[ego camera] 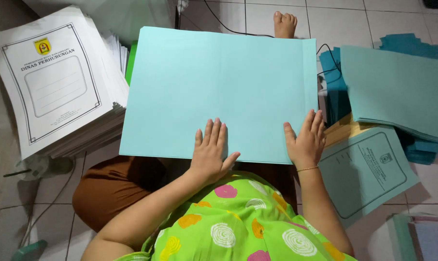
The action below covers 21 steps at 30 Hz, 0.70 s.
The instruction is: The person folds a large outer sheet and inserts a pre-printed document inside to assemble document folders.
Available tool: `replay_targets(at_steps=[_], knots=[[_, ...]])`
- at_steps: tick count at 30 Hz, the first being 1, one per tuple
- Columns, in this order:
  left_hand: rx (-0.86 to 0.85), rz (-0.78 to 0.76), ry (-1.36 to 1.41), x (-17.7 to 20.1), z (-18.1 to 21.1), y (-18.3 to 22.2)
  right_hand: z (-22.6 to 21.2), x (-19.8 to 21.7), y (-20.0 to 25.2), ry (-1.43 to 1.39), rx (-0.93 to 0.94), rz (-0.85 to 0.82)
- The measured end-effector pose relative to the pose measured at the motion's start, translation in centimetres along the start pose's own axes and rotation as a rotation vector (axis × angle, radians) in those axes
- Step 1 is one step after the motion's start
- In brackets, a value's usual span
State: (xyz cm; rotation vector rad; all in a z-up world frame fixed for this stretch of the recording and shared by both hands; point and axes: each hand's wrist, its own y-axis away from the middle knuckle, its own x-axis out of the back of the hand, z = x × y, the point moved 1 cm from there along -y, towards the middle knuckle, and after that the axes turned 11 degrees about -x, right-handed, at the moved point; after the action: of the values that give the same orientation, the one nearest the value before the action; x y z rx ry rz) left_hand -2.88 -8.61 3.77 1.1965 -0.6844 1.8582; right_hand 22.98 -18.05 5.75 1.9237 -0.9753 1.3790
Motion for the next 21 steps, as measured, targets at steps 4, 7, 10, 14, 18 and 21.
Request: replay_targets(at_steps=[4,7,10,14,18,21], knots=[[-0.038,0.048,-0.115,-0.3,-4.9,-9.3,-0.1,0.0,0.0,-0.035,0.001,-0.013],[-0.003,0.127,-0.23,0.8,-10.4,-19.1,0.0,-0.4,-0.3,-0.016,0.021,0.036],[0.013,0.107,-0.332,1.9,-15.1,-26.7,-0.2,-0.3,-0.3,-0.018,0.015,0.043],[0.116,0.118,-0.282,2.0,-15.0,-27.7,-0.2,-0.1,-0.3,-0.046,-0.004,0.023],[0.055,0.117,-0.236,2.0,-9.7,-19.8,-0.3,0.1,0.0,-0.032,0.002,0.024],[-0.089,0.078,-0.213,-0.1,-5.7,-11.1,0.0,-0.1,-0.1,-0.023,-0.002,0.007]])
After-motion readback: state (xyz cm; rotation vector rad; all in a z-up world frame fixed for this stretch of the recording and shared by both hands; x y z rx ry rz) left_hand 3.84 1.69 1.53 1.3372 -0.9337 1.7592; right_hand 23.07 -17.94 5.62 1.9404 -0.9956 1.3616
